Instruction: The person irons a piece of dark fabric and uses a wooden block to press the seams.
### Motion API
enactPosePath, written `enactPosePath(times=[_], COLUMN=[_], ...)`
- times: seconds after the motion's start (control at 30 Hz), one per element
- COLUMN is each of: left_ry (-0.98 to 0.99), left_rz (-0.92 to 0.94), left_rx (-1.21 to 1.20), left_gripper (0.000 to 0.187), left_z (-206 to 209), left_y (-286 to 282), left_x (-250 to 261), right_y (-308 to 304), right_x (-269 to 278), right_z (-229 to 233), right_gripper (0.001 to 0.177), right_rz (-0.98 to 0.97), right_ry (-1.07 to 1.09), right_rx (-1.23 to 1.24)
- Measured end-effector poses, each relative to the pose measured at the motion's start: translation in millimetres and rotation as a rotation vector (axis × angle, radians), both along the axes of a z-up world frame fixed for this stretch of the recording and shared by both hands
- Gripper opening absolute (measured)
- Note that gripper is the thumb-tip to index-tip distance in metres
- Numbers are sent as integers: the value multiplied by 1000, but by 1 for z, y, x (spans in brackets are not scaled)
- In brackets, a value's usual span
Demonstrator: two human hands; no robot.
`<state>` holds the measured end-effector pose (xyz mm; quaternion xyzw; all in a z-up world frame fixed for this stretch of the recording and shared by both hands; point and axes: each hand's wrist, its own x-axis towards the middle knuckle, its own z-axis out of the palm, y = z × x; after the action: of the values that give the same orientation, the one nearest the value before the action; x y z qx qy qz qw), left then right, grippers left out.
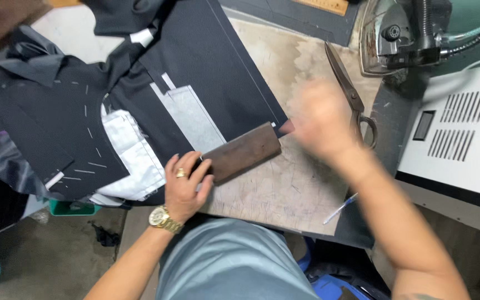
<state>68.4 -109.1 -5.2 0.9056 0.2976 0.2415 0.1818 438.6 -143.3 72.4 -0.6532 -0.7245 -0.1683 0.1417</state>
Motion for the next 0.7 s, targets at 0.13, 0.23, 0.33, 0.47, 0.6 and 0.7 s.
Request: enactPosePath(times=[0.13, 0.23, 0.33, 0.47, 0.6, 0.7], left_ry=[52, 59, 69, 121, 114, 126], left_rz=[68, 50, 39, 30, 51, 50], left_rx=[32, 88, 140, 202, 170, 176], left_gripper=[29, 21, 20, 24, 28, 27], left_z=[-36, -38, -42, -50, -39, -22], left_y=[-10, -9, -10, -7, -1, 1], left_x=[-35, -39, -39, -39, -34, -29], right_y=[-22, -17, -16, -27, -68, -92], right_x=[-102, -117, -102, -62, -45, -67], right_z=[-55, -66, -74, -70, -72, -68], right_gripper=[65, 80, 76, 71, 60, 54], right_rz=[371, 380, 369, 93, -192, -390], right_ry=[241, 87, 10, 2, 61, 261], right_rx=[-479, -590, -558, -585, -517, -442])
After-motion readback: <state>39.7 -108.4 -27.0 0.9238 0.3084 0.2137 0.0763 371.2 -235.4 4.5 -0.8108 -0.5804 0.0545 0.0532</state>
